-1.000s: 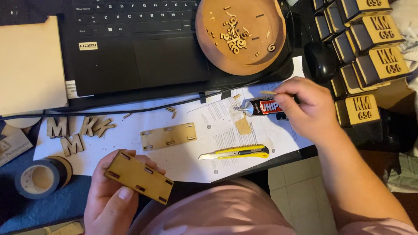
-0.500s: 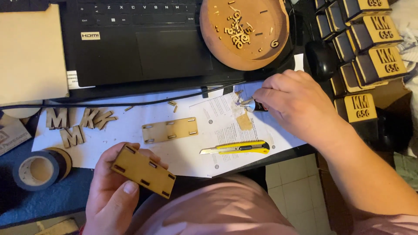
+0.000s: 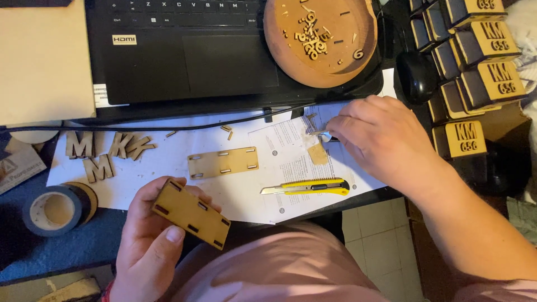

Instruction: Assembling laser-cut wooden components by applying glue and joining the pieces together at a workbench.

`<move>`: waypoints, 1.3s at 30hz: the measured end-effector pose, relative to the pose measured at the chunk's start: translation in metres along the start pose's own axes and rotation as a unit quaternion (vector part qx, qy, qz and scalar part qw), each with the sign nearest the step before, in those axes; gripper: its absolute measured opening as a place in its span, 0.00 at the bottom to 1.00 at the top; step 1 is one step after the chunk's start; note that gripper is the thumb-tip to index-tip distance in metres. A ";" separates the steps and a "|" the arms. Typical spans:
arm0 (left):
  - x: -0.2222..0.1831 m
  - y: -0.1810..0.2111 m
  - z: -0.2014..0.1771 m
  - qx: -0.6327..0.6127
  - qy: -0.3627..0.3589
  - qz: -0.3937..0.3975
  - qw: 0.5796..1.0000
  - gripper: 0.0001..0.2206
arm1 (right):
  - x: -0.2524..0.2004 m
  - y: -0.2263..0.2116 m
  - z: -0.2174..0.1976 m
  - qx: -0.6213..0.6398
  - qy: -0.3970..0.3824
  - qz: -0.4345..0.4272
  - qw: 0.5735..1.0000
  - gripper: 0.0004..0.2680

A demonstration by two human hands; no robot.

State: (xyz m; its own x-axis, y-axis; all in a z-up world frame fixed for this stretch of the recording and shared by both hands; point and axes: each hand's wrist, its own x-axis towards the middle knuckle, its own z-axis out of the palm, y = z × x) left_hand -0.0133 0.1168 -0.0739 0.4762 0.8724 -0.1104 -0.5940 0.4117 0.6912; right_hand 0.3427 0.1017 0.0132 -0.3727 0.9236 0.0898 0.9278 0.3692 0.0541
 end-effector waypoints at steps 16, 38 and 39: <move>0.002 0.004 0.003 0.026 -0.005 0.004 1.000 0.27 | -0.024 -0.033 -0.005 0.307 0.009 0.325 0.894 0.06; 0.012 -0.015 0.056 -0.180 -0.220 -0.074 0.956 0.29 | -0.038 -0.110 -0.064 0.496 0.083 0.176 0.846 0.07; 0.008 -0.016 0.059 -0.180 -0.221 -0.072 0.956 0.29 | -0.041 -0.113 -0.065 0.496 0.084 0.174 0.847 0.07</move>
State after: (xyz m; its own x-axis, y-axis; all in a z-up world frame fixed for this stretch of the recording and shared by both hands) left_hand 0.0386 0.1017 -0.0439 0.7498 0.6362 0.1815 -0.6484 0.6521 0.3929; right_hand 0.2517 0.0155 0.0684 0.0060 0.9973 0.0738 0.5093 0.0605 -0.8584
